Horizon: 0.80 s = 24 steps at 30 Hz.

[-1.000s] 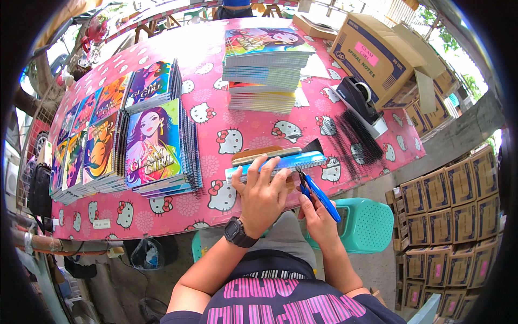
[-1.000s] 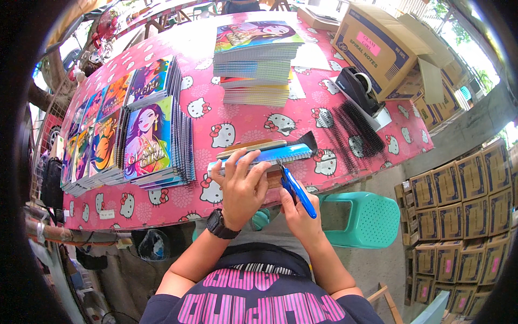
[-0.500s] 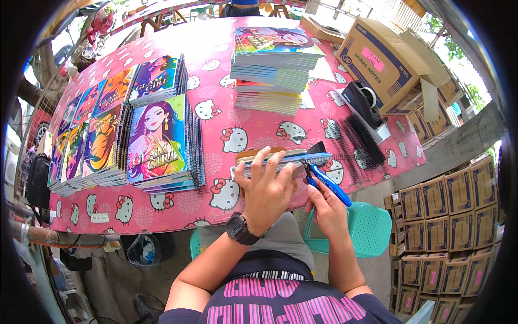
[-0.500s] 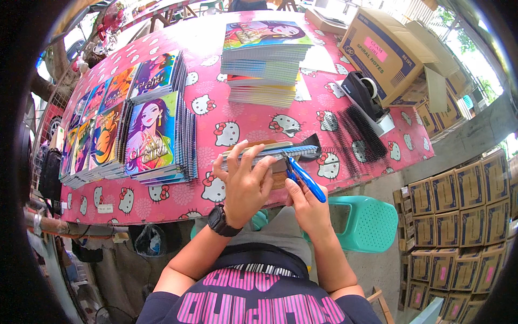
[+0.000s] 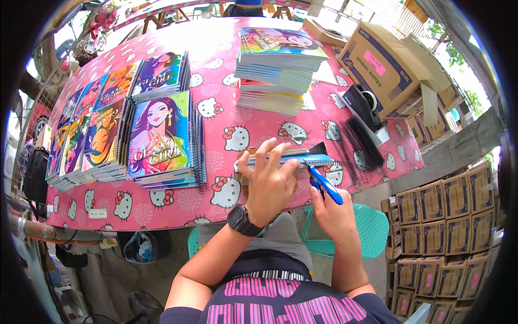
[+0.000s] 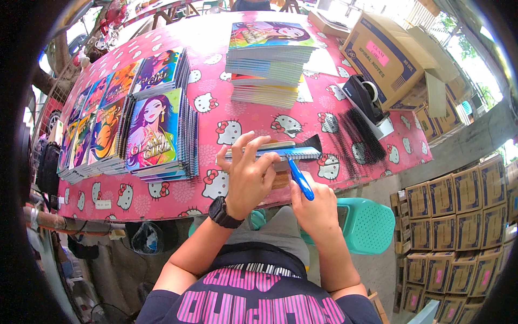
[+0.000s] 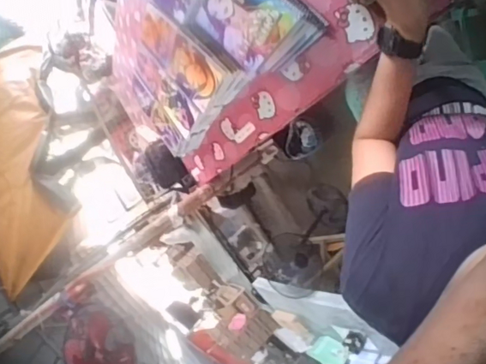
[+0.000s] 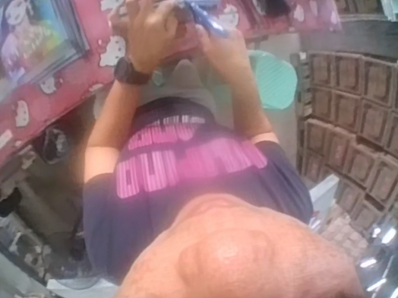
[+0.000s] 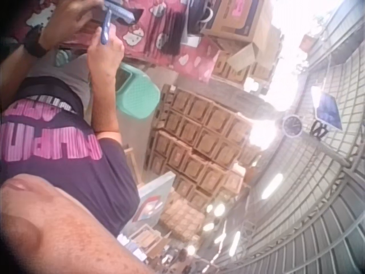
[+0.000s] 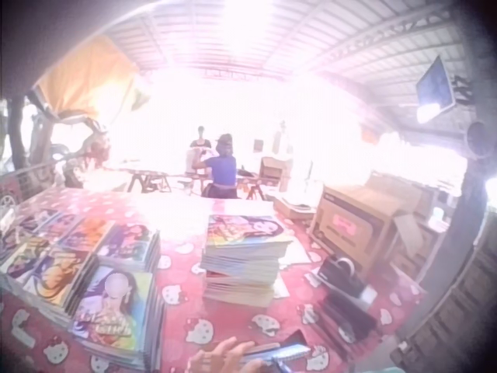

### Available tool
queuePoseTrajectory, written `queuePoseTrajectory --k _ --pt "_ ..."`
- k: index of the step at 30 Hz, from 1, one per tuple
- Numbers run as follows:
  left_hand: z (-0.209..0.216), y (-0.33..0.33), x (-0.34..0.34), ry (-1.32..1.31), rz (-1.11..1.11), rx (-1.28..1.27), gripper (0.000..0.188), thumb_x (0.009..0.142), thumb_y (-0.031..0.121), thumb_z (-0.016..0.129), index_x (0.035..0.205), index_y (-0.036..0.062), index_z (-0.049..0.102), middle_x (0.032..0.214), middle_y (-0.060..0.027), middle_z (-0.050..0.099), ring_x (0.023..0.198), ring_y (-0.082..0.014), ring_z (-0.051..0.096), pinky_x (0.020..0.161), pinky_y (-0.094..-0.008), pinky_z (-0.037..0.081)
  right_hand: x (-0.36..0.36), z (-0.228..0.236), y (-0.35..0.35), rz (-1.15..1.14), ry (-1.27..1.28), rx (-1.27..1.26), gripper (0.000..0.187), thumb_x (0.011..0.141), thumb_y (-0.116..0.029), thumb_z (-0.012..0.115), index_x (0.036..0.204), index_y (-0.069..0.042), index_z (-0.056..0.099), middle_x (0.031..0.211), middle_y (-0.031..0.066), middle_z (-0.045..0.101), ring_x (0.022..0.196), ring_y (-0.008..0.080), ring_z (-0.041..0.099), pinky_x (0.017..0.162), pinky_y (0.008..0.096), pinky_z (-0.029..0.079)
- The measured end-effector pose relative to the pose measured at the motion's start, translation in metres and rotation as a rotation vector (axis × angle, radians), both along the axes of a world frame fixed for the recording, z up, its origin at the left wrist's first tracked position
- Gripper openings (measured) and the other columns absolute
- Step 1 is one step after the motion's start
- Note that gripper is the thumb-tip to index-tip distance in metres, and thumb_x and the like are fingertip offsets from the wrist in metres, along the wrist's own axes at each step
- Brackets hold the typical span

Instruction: The person binds notebooks by threading plastic spiral coils through pre-punched holes in paper stacks and covers, then uses pliers to trim and crimp the ends of the coils.

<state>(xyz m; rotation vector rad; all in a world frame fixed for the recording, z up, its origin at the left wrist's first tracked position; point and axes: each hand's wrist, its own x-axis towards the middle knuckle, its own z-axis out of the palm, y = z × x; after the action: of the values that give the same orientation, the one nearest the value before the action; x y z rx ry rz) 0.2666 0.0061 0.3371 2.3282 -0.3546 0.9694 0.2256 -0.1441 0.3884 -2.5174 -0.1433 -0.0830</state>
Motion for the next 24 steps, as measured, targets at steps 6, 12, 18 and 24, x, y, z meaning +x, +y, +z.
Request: queuePoseTrajectory --k 6,12,18,24 --pt "0.0 0.002 0.004 -0.01 0.001 0.006 0.011 0.071 0.013 0.066 0.08 0.0186 0.069 0.117 0.0017 0.06 0.122 -0.0212 0.046 0.102 -0.0532 0.018 0.005 -0.008 -0.004 0.047 0.031 0.104 0.021 0.092 -0.017 0.059 0.107 -0.002 0.06 0.068 0.0152 0.065 0.056 0.0272 0.063 0.052 0.0377 0.049" --pt "0.004 0.006 0.009 -0.009 -0.011 -0.031 0.01 0.073 0.014 0.065 0.081 0.0196 0.067 0.112 0.0017 0.06 0.12 -0.0207 0.048 0.102 -0.0535 0.019 -0.004 0.013 -0.014 -0.032 0.243 0.752 0.03 0.094 -0.014 0.06 0.121 -0.001 0.059 0.067 0.001 0.062 0.051 0.0039 0.048 0.044 0.0189 0.035" --pt "0.0 0.009 0.016 0.049 -0.083 -0.078 0.015 0.072 0.013 0.071 0.083 0.0214 0.066 0.088 0.0047 0.062 0.093 -0.0164 0.058 0.098 -0.0455 0.021 0.025 0.007 -0.066 -0.233 -0.208 0.728 0.03 0.099 -0.025 0.05 0.118 -0.003 0.061 0.06 -0.0011 0.055 0.045 0.0025 0.041 0.04 0.0195 0.029" --pt "0.023 0.04 0.031 0.101 -0.428 0.054 0.028 0.07 0.02 0.075 0.098 0.0236 0.07 0.08 0.0037 0.062 0.087 -0.0167 0.057 0.097 -0.0442 0.024 0.105 -0.042 -0.155 -0.346 -0.118 0.34 0.03 0.095 -0.028 0.055 0.112 -0.006 0.066 0.065 0.0019 0.059 0.049 0.0078 0.05 0.045 0.0247 0.041"
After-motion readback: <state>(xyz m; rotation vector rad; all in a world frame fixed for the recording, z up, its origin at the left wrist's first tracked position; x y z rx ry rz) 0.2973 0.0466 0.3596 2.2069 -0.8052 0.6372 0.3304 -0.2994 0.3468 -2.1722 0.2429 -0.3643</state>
